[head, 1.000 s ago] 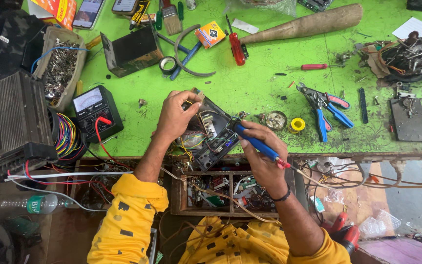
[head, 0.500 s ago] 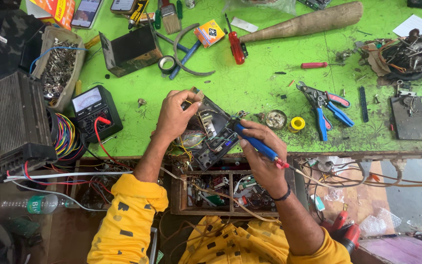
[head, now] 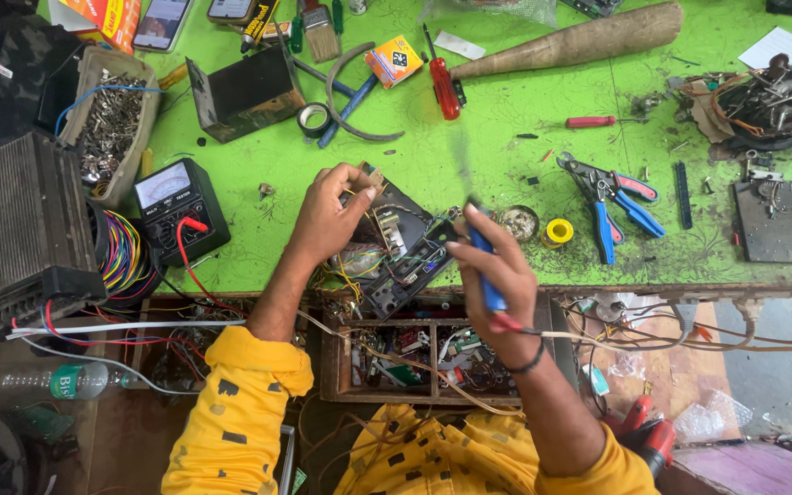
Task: The person strips and twists wire ends, then uses a soldering iron to attach wires to a circuit board. They repeatedly heat and apply solder to connections while holding the board steady, then inspect the joints.
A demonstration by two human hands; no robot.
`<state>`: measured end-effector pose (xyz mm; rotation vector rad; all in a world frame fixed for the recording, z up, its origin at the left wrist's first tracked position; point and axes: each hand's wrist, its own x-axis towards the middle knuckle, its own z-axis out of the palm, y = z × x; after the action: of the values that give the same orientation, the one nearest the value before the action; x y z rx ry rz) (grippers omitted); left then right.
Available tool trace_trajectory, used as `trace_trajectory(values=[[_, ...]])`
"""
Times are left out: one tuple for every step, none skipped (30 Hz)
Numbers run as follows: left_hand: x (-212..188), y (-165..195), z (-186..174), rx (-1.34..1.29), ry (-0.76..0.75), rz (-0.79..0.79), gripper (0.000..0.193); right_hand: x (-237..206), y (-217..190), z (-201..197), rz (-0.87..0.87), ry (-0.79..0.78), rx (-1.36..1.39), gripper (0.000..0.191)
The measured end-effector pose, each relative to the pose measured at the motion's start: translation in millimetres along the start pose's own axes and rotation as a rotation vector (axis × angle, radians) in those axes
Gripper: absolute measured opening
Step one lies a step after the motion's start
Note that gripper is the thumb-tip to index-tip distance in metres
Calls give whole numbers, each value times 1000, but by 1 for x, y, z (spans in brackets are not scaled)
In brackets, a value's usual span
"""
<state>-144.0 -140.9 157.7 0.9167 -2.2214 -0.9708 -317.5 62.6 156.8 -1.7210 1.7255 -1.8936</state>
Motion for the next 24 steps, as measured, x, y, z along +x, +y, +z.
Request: trace_trajectory(values=[[0, -1, -1, -77, -29, -53, 15, 6, 4, 4, -39, -44, -118, 17], [1, -2, -3, -153, -57, -104, 16, 15, 9, 9, -82, -87, -236, 17], [1, -2, -3, -231, -87, -156, 17, 25, 13, 13, -121, -131, -355, 18], [1, -2, -4, -188, -88, -134, 16, 34, 17, 18, -87, -188, -344, 19], [1, -2, -5, -143, -86, -107, 16, 45, 21, 24, -59, -241, -332, 21], [2, -1, -7, -97, -82, -82, 16, 55, 23, 31, -30, -296, -319, 23], [0, 0, -9, -80, -76, -49, 15, 62, 23, 36, -33, -345, -349, 25], [-1, 2, -11, -62, -68, -12, 14, 68, 23, 42, -40, -393, -380, 27], [-1, 3, -13, -44, -59, 27, 13, 73, 23, 47, -48, -439, -413, 30], [-2, 5, -15, -17, -49, 58, 15, 76, 21, 52, -74, -431, -377, 31], [-3, 6, -16, 9, -43, 87, 17, 76, 19, 56, -96, -423, -341, 33], [-5, 8, -17, 36, -38, 116, 20, 76, 18, 59, -117, -413, -305, 35], [-5, 9, -18, 31, -39, 95, 21, 76, 17, 61, -130, -414, -326, 34], [-6, 10, -19, 26, -43, 74, 23, 75, 16, 63, -141, -413, -348, 33], [-7, 11, -20, 22, -47, 52, 24, 73, 16, 63, -151, -412, -368, 33], [-8, 11, -22, 29, -55, 35, 24, 72, 16, 64, -143, -405, -370, 31], [-8, 11, -23, 36, -65, 19, 25, 71, 16, 63, -134, -397, -371, 29], [-8, 11, -24, 43, -74, 4, 25, 71, 16, 63, -125, -389, -373, 26], [-8, 12, -25, 42, -80, 12, 24, 71, 16, 63, -128, -394, -350, 29], [-8, 12, -26, 40, -87, 21, 24, 71, 16, 62, -130, -398, -328, 32], [-8, 13, -26, 39, -93, 33, 24, 72, 16, 61, -135, -399, -306, 35], [-8, 14, -26, 34, -80, 58, 24, 72, 15, 61, -141, -397, -304, 33], [-9, 16, -26, 28, -66, 81, 24, 72, 15, 61, -148, -397, -300, 32], [-9, 17, -26, 23, -50, 105, 24, 72, 14, 61, -155, -395, -296, 30]])
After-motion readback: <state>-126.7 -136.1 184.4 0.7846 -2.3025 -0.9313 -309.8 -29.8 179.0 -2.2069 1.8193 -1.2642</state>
